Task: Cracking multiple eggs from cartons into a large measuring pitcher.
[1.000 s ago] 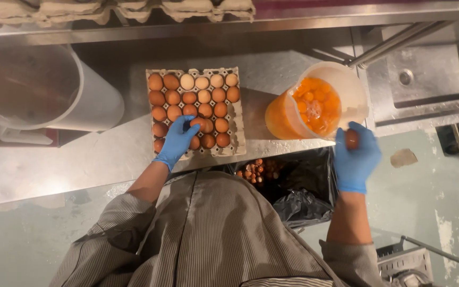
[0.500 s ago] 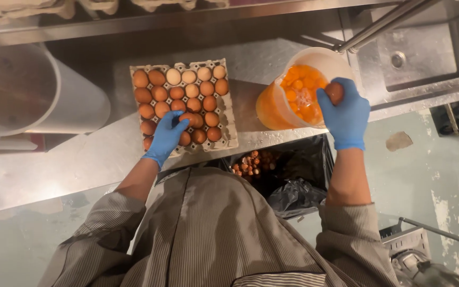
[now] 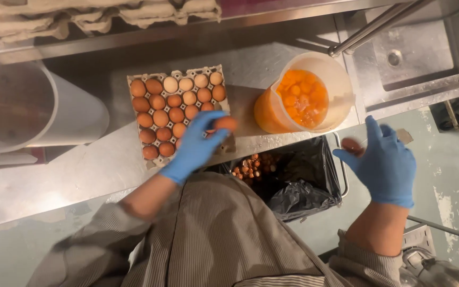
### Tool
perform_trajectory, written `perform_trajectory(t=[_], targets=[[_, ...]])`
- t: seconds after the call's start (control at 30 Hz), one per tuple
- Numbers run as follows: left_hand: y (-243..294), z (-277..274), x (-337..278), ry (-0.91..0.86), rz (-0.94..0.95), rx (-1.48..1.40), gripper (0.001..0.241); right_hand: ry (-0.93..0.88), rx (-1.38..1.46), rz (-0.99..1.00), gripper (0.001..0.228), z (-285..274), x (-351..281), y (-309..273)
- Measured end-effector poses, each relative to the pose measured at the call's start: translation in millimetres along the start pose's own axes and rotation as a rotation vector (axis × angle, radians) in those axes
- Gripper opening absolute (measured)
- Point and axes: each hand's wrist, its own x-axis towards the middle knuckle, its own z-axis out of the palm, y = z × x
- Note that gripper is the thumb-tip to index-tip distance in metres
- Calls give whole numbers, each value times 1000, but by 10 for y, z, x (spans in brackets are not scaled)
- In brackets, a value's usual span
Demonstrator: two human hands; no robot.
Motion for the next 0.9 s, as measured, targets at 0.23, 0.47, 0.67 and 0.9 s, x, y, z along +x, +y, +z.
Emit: perform_trajectory(t=[0.23,0.47,0.67,0.9], targets=[[883,865,109,-294,265,-255,42,122,766,-292,49,269,-134,-877],[-54,338,655,-235,81,108,31,444,764,163,25,846,-113,-324],[-1124,21,1250,0,254,817,42,375,631,6,40,682,15,-284],[-2024,400,1656,-106,209,1365,39,260,546,55,38,781,474,-378]])
